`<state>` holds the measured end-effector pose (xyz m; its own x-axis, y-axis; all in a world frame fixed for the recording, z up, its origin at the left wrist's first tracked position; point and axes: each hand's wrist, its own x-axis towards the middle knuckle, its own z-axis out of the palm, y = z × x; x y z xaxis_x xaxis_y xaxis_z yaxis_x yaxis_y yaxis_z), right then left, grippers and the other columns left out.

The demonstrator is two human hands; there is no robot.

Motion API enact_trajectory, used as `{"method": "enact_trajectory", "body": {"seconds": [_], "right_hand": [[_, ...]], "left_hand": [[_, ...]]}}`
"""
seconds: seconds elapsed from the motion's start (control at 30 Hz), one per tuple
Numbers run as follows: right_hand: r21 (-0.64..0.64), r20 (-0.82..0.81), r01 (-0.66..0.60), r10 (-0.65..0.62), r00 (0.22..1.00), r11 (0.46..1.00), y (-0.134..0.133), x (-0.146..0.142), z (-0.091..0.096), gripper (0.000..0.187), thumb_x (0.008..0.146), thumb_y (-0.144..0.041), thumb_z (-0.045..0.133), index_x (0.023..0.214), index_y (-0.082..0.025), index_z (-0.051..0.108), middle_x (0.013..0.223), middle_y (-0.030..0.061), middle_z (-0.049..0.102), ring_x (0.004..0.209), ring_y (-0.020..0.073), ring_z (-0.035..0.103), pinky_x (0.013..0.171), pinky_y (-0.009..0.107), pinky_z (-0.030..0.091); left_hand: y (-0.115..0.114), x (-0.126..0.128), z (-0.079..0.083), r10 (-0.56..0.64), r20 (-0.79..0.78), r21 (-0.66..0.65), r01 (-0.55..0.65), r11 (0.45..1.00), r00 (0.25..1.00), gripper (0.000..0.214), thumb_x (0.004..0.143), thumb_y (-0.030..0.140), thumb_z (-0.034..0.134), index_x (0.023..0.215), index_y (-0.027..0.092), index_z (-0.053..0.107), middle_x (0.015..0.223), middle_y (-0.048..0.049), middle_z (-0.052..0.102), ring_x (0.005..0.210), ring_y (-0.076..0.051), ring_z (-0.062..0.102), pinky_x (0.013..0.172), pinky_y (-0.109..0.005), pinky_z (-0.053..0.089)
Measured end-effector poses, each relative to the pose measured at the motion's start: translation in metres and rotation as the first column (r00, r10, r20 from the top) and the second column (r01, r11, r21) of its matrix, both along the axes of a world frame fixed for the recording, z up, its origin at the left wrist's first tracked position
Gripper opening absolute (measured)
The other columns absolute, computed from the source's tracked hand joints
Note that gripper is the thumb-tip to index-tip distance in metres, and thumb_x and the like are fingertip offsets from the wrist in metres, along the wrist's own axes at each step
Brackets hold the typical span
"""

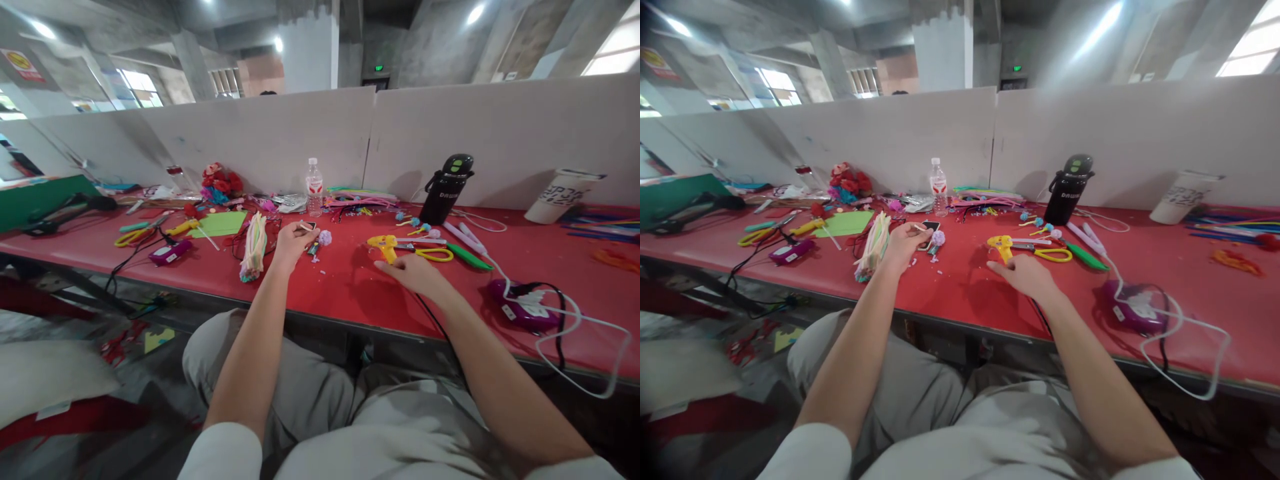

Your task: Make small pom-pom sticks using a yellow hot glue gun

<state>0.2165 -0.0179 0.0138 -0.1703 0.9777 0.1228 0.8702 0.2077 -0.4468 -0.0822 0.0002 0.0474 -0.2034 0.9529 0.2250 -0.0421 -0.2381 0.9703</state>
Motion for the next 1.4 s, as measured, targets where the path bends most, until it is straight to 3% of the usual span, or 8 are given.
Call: {"method": "enact_trajectory", "body": {"seconds": [0.13,0.27,0.37,0.5,0.6,0.87,1.1,1.4], "right_hand": [[0.036,0.073,0.165,-0.168,0.983,0.986,0.016,0.021,0.0,0.061,0.073,-0.08,0.051,0.077,-0.02,0.062,0.076,0.0104,0.067,0.066,0.0232,0.061,0.055,0.03,0.035],[0.032,0.026,0.05,-0.051,0.998,0.998,0.046,0.006,-0.01,0.055,0.071,-0.07,0.062,0.083,-0.017,0.065,0.083,0.0125,0.068,0.072,0.0239,0.062,0.058,0.03,0.038],[0.082,-0.135,0.013,-0.002,0.991,0.997,0.056,-0.012,-0.016,0.041,0.073,-0.055,0.066,0.085,-0.016,0.066,0.084,0.0109,0.069,0.073,0.0221,0.062,0.062,0.03,0.041],[0.004,-0.556,-0.205,0.173,0.813,0.979,0.045,-0.031,-0.016,0.038,0.079,-0.053,0.06,0.082,-0.015,0.065,0.079,0.0079,0.069,0.066,0.0171,0.061,0.061,0.028,0.047],[0.036,-0.671,-0.376,0.301,0.677,0.926,0.028,-0.043,-0.012,0.04,0.081,-0.057,0.06,0.071,-0.018,0.063,0.069,0.0055,0.066,0.062,0.0157,0.059,0.062,0.028,0.049],[0.086,-0.625,-0.442,0.394,0.674,0.893,0.011,-0.059,-0.009,0.037,0.084,-0.055,0.06,0.072,-0.019,0.063,0.062,0.0018,0.061,0.055,0.014,0.055,0.056,0.027,0.046],[0.118,-0.604,-0.428,0.407,0.685,0.896,0.012,-0.062,-0.01,0.036,0.086,-0.053,0.059,0.095,-0.019,0.067,0.059,-0.0008,0.059,0.051,0.0123,0.052,0.052,0.025,0.045],[0.139,-0.595,-0.448,0.436,0.676,0.883,0.01,-0.063,-0.006,0.034,0.088,-0.05,0.057,0.102,-0.021,0.067,0.055,-0.0033,0.052,0.046,0.0097,0.043,0.047,0.023,0.04]], "left_hand": [[-0.001,0.0,0.001,0.016,-0.033,-0.034,-0.018,0.999,0.999,0.037,0.056,0.032,0.085,0.079,0.016,0.061,0.065,-0.0017,0.066,0.06,-0.014,0.062,0.061,-0.026,0.047],[0.002,-0.001,-0.002,0.006,-0.096,-0.08,-0.014,0.997,0.995,0.032,0.059,0.029,0.084,0.079,0.015,0.063,0.062,-0.0026,0.066,0.057,-0.015,0.061,0.058,-0.026,0.046],[0.007,-0.003,-0.006,0.028,-0.166,-0.106,-0.046,0.993,0.986,0.027,0.061,0.025,0.082,0.077,0.015,0.062,0.06,-0.0027,0.066,0.055,-0.015,0.061,0.057,-0.025,0.045],[0.011,-0.004,-0.01,0.03,-0.238,-0.155,-0.069,0.986,0.971,0.022,0.064,0.019,0.078,0.076,0.015,0.06,0.059,-0.0031,0.067,0.058,-0.017,0.064,0.056,-0.025,0.048],[0.01,-0.003,-0.011,0.011,-0.26,-0.186,-0.061,0.981,0.966,0.019,0.066,0.016,0.076,0.074,0.015,0.059,0.06,-0.0037,0.067,0.059,-0.018,0.066,0.059,-0.027,0.05],[0.011,-0.003,-0.015,-0.023,-0.264,-0.192,-0.029,0.981,0.964,0.018,0.067,0.018,0.076,0.075,0.015,0.06,0.062,-0.0044,0.068,0.058,-0.017,0.065,0.058,-0.027,0.05],[0.01,-0.002,-0.015,-0.079,-0.24,-0.201,0.03,0.979,0.968,0.021,0.067,0.024,0.077,0.076,0.014,0.061,0.066,-0.0055,0.069,0.058,-0.015,0.064,0.059,-0.026,0.05],[0.009,-0.002,-0.015,-0.073,-0.242,-0.191,0.027,0.981,0.967,0.02,0.067,0.024,0.076,0.075,0.015,0.061,0.066,-0.0052,0.069,0.06,-0.016,0.066,0.058,-0.026,0.05]]}}
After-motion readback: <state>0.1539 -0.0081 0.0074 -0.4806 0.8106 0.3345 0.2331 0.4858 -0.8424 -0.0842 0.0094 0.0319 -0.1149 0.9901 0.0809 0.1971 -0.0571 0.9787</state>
